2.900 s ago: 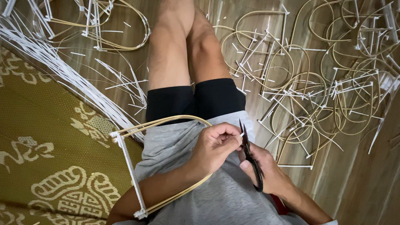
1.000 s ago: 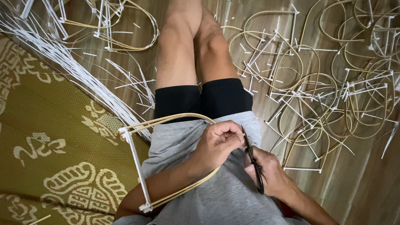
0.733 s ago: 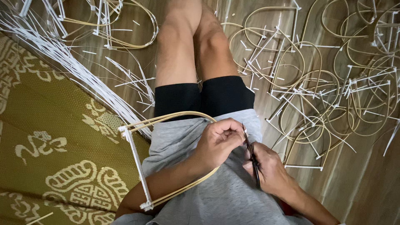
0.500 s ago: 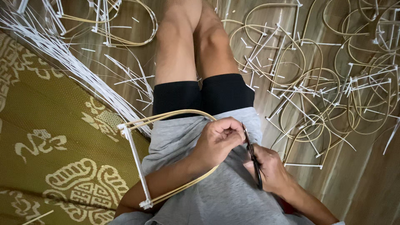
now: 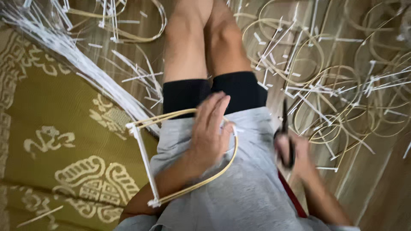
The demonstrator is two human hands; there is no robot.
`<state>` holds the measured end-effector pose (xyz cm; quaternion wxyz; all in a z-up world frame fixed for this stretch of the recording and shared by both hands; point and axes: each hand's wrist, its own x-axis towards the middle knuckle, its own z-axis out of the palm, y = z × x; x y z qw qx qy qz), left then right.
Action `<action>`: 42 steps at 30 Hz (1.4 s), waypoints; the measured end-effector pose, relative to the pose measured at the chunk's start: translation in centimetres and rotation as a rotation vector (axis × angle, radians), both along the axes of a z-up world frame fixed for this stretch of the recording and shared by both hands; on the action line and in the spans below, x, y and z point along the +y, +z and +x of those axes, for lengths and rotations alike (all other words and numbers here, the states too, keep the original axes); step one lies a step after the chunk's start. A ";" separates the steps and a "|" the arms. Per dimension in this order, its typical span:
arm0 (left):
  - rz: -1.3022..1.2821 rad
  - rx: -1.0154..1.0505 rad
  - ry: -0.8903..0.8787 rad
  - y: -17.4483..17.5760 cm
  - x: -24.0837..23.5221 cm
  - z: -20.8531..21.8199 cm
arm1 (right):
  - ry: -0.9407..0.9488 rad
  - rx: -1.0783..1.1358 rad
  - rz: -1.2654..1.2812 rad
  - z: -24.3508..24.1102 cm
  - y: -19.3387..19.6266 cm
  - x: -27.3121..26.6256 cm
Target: The person sits on the floor and assembles clothes hangers by wrapping white plastic strips around the wooden frame. They use scissors to cut the strips and secure the joints, working on multiple hangers in a repetitive manner.
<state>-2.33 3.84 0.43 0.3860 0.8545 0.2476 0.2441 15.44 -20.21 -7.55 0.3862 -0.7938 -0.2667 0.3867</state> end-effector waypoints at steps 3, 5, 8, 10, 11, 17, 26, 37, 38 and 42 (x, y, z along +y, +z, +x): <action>0.417 0.018 -0.015 -1.0 0.8 -1.9 | -0.067 0.022 -0.077 2.2 -6.3 0.3; 0.579 0.026 -0.081 -2.0 0.6 -2.4 | -0.043 -0.026 -0.121 3.7 -11.6 0.3; 0.676 0.031 -0.126 -3.1 -0.5 -3.3 | 0.083 -0.207 -0.171 3.2 -19.1 -1.5; 0.682 -0.017 -0.062 -4.1 -0.6 -2.7 | 0.201 -0.377 -0.134 2.6 -22.9 -3.1; 0.647 -0.013 -0.103 -4.4 -0.4 -2.6 | 0.232 -0.342 -0.133 2.2 -24.3 -4.0; 0.525 -0.206 -0.111 -3.9 1.6 -1.7 | -0.083 0.036 -0.418 1.3 -26.7 -5.2; -0.570 -0.657 0.399 2.2 4.4 -4.0 | 0.161 -0.180 -0.656 1.7 -24.6 -0.6; -1.102 -0.253 0.014 7.0 6.2 -9.4 | 0.440 -0.535 -0.601 5.4 -9.9 6.2; -1.099 -0.187 -0.007 7.1 6.0 -9.4 | 0.384 -0.601 -0.406 5.5 -6.6 7.5; -1.092 -0.019 -0.075 7.6 5.3 -8.9 | 0.346 -0.625 0.364 1.9 6.4 12.5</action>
